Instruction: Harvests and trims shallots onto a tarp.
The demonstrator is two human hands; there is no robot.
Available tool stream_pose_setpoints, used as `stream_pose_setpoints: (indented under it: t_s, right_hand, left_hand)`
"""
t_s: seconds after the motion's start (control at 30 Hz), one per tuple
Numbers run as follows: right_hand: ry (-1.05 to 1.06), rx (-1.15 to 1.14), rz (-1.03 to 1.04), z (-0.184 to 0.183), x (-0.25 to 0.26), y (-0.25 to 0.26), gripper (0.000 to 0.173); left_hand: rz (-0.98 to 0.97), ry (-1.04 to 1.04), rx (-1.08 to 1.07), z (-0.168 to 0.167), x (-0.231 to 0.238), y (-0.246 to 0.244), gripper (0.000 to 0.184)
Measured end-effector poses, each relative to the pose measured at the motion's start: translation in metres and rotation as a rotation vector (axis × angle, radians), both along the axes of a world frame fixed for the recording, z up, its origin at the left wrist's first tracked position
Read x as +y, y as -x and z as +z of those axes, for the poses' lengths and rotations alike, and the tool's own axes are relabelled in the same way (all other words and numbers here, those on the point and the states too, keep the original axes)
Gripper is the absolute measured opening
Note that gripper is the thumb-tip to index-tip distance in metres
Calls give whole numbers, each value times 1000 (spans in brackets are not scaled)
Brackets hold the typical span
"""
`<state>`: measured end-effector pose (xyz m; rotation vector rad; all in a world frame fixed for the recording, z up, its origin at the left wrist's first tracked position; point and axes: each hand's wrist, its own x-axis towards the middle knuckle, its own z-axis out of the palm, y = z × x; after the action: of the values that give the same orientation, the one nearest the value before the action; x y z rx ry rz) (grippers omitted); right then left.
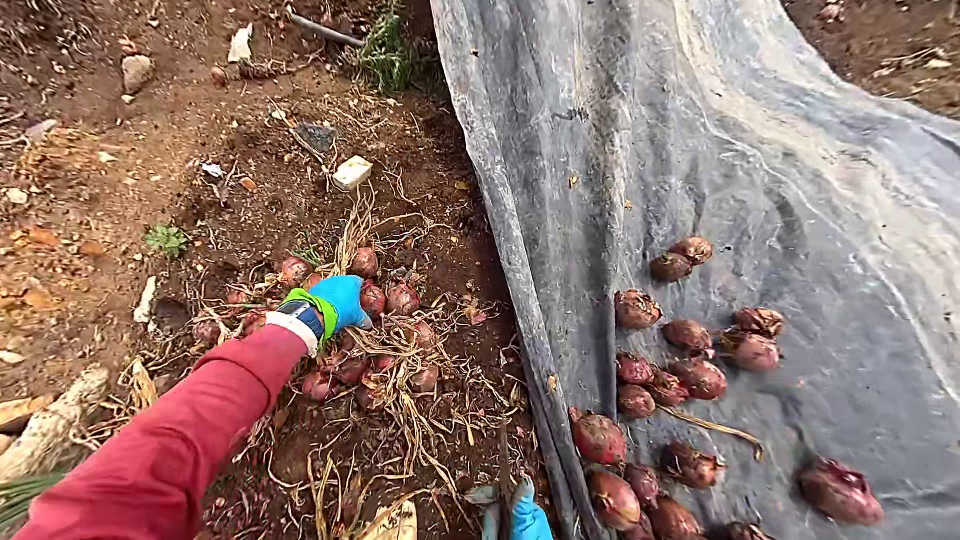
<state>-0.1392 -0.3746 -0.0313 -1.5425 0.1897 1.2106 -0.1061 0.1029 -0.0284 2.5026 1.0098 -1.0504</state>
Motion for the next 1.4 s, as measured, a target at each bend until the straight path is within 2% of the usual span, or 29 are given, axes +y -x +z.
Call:
stream_pose_setpoints:
  t_s: [0.07,0.13,0.23,0.3,0.37,0.43,0.5,0.53,0.6,0.63,0.67,0.73,0.77,0.8,0.83,0.87,0.93,0.97,1.03,1.1,1.13,1.2,1.27,1.33,1.4]
  right_hand:
    - [-13,111,-68,-6,17,-6,99]
    - [-88,167,-50,-8,36,-8,98]
    - [-394,52,23,11,67,-19,90]
    - [-505,-64,-37,33,78,-24,79]
    - [-434,-199,-45,45,71,-27,79]
    - [-247,-258,66,49,52,-26,85]
    - [-157,-205,168,47,26,-22,86]
    - [-188,-191,139,46,12,-19,87]
    - [-225,-177,6,45,-12,-12,89]
    - [-204,-164,3,44,-23,-8,90]
    - [-177,-152,61,43,-34,-4,89]
    - [-167,-177,185,47,-51,-2,91]
    - [-162,-228,157,51,-57,0,91]
    - [-158,-290,44,55,-62,3,90]
    - [-171,-344,-112,53,-69,5,89]
    - [-190,-360,-293,49,-75,3,90]
    - [-191,-323,-540,41,-88,-7,93]
    - [-161,-312,-569,38,-93,-8,93]
    - [-116,-290,-506,29,-94,-3,93]
    - [-95,-262,-397,22,-86,8,93]
    - [-94,-260,-341,19,-78,14,91]
    - [-102,-269,-247,13,-61,21,89]
    - [-78,-228,-187,12,-43,23,87]
    - [-38,-139,-156,14,-30,23,87]
    - [-3,-97,-110,14,-20,16,86]
  left_hand:
    - [-3,33,-129,34,-15,1,72]
    - [-6,152,-248,82,-47,4,69]
    - [-62,357,-388,128,-108,14,57]
    - [-136,517,-300,132,-147,23,62]
    - [-181,630,-182,131,-173,28,67]
    - [-329,576,-70,133,-188,29,71]
    - [-459,423,10,139,-203,25,76]
    - [-453,360,5,140,-210,22,78]
    - [-316,328,-129,133,-223,20,72]
    - [-267,361,-207,132,-235,21,65]
    - [-312,414,-225,136,-252,22,59]
    - [-622,545,-118,151,-296,16,48]
    - [-779,585,-75,153,-316,13,41]
    - [-862,597,-68,152,-328,9,36]
    - [-841,559,-92,150,-327,2,31]
    - [-742,475,-130,146,-313,-8,31]
    - [-408,236,-246,130,-252,-31,39]
    - [-238,114,-288,123,-212,-43,44]
    - [-20,-88,-303,108,-135,-64,51]
    - [53,-177,-274,76,-78,-67,52]
    - [13,-168,-254,55,-59,-63,45]
    - [-236,-96,-215,13,-44,-54,29]
    - [-498,-50,-118,-11,-48,-54,54]
    - [-582,31,64,-12,-54,-61,79]
    - [-597,68,109,-13,-49,-64,78]
